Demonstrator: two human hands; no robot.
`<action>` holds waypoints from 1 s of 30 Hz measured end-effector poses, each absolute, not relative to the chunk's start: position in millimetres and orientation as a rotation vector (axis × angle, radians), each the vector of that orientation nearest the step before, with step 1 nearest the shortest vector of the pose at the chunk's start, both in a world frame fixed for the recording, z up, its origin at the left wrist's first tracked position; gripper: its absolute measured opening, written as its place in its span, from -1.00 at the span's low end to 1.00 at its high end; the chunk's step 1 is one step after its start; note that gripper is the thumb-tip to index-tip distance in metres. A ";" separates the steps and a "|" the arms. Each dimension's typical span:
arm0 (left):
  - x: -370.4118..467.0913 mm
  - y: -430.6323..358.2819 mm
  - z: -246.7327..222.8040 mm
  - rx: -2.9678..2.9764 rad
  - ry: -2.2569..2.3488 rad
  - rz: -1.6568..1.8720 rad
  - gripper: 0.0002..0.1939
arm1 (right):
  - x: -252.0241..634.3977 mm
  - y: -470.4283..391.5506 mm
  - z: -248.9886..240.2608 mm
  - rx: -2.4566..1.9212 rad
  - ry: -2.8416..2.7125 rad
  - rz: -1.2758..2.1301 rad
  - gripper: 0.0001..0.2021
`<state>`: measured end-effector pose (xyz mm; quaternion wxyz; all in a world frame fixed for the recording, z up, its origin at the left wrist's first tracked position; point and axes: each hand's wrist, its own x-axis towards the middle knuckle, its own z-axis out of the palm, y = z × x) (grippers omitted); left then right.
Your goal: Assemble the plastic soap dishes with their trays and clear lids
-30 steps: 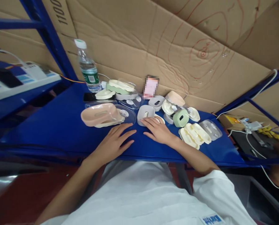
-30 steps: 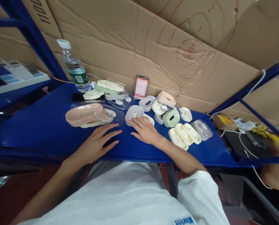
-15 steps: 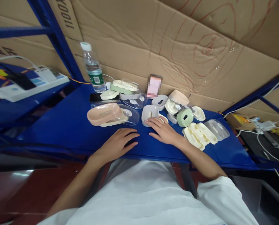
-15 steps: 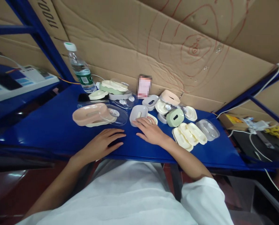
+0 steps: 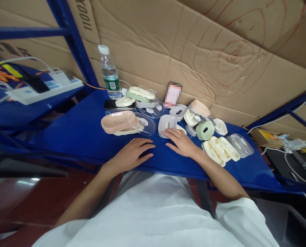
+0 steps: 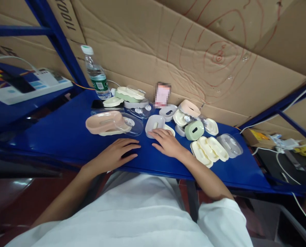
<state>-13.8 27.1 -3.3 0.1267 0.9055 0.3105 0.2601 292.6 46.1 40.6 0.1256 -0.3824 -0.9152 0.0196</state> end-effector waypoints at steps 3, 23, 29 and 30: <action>-13.8 27.0 -2.6 2.629 0.915 0.742 -0.63 | 292.7 46.6 40.2 -1.109 -2.664 0.070 -0.48; -13.9 24.6 0.9 2.618 0.903 0.801 -0.62 | 311.8 50.6 59.0 -0.923 -2.453 0.250 -0.73; -14.5 25.5 -1.1 2.614 0.909 0.782 -0.63 | 307.1 48.1 56.3 -1.125 -2.596 0.205 -0.40; -14.5 25.5 -1.2 2.614 0.908 0.780 -0.63 | 305.8 47.3 55.9 -1.146 -2.605 0.187 -0.39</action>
